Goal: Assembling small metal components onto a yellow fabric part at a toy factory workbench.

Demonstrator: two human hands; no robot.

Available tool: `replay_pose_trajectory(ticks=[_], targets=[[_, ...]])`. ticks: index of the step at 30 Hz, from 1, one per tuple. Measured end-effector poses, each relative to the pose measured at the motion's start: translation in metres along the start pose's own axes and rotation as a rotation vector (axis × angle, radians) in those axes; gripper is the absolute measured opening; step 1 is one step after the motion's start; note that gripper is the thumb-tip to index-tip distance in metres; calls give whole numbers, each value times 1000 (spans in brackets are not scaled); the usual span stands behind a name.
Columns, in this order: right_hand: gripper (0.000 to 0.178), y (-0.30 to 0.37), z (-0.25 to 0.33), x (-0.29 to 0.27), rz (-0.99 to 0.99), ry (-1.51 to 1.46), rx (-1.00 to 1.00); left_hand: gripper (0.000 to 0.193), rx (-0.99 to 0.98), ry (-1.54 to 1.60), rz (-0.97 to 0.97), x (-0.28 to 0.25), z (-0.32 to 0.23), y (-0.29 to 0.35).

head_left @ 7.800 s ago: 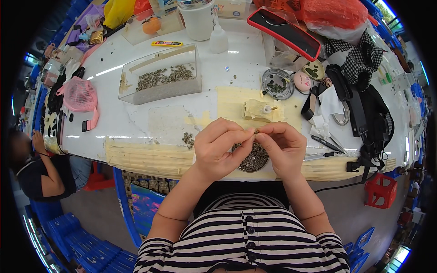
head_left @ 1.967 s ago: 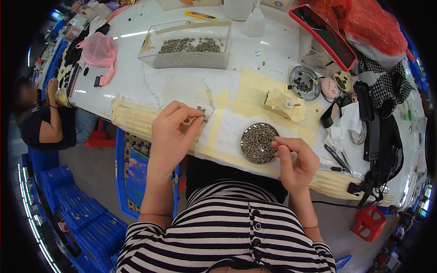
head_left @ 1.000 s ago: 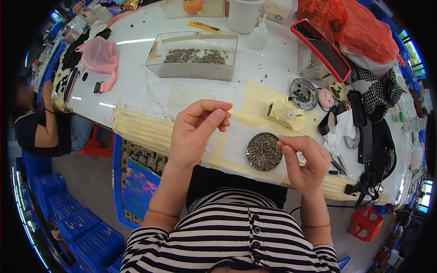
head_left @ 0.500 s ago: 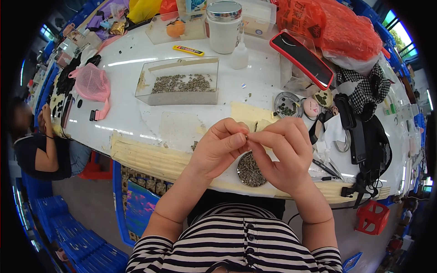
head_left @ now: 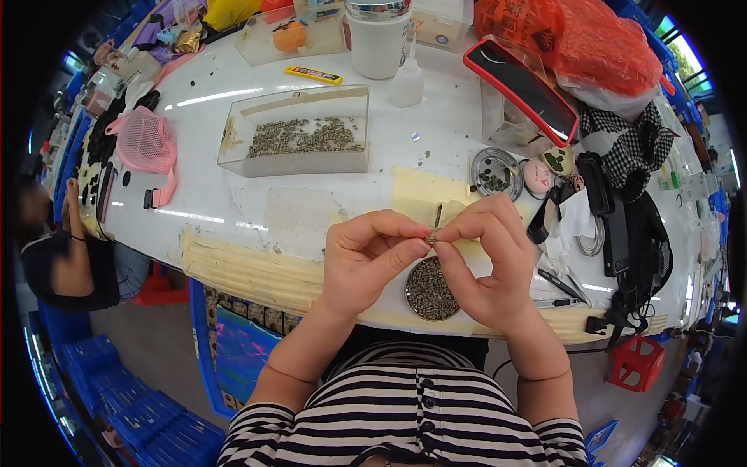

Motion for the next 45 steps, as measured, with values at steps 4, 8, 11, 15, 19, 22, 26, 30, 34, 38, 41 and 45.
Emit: replay_pose_trajectory(ticks=[4, 8, 11, 15, 19, 22, 26, 30, 34, 38, 41, 45], targets=[[21, 2, -1, 2, -4, -2, 1, 17, 66, -116, 5, 1, 0, 1], [21, 4, -2, 5, -25, -15, -2, 18, 131, -251, 16, 3, -1, 2], [21, 6, -2, 6, -36, -19, 1, 18, 144, -284, 27, 4, -2, 2], [20, 9, -2, 7, -51, -37, 13, 18, 212, -366, 65, 5, -4, 0], [20, 12, -3, 7, -55, -41, 22, 18, 283, -477, 73, 6, -4, 0], [20, 15, -4, 6, -77, -11, 18, 17, 370, -593, 69, 7, -3, 0], [22, 19, -5, 0, -157, 71, 3, 17, 490, -802, 98, 10, -4, -1], [24, 33, -13, -9, -253, 183, 42, 20, 547, -920, 125, 14, -2, -1], [29, 36, -3, -12, -159, 154, 22, 21, 557, -921, 130, 15, -1, -3], [27, 39, 0, 1, -72, -97, 150, 25, 580, -911, 110, 13, 0, -4], [26, 42, -3, 5, -47, -212, 216, 27, 585, -919, 107, 11, 0, -4], [24, 45, -6, 6, -56, -279, 240, 27, 579, -900, 141, 13, -1, -5]])
Point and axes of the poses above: each hand's wrist, its own y-axis away from the middle knuckle, its own x-axis out of the palm, z = x × y, the point moved 1 cm from there along -y, towards the middle knuckle, and after that the axes turned 10 degrees about y, right-handed, at the moved point
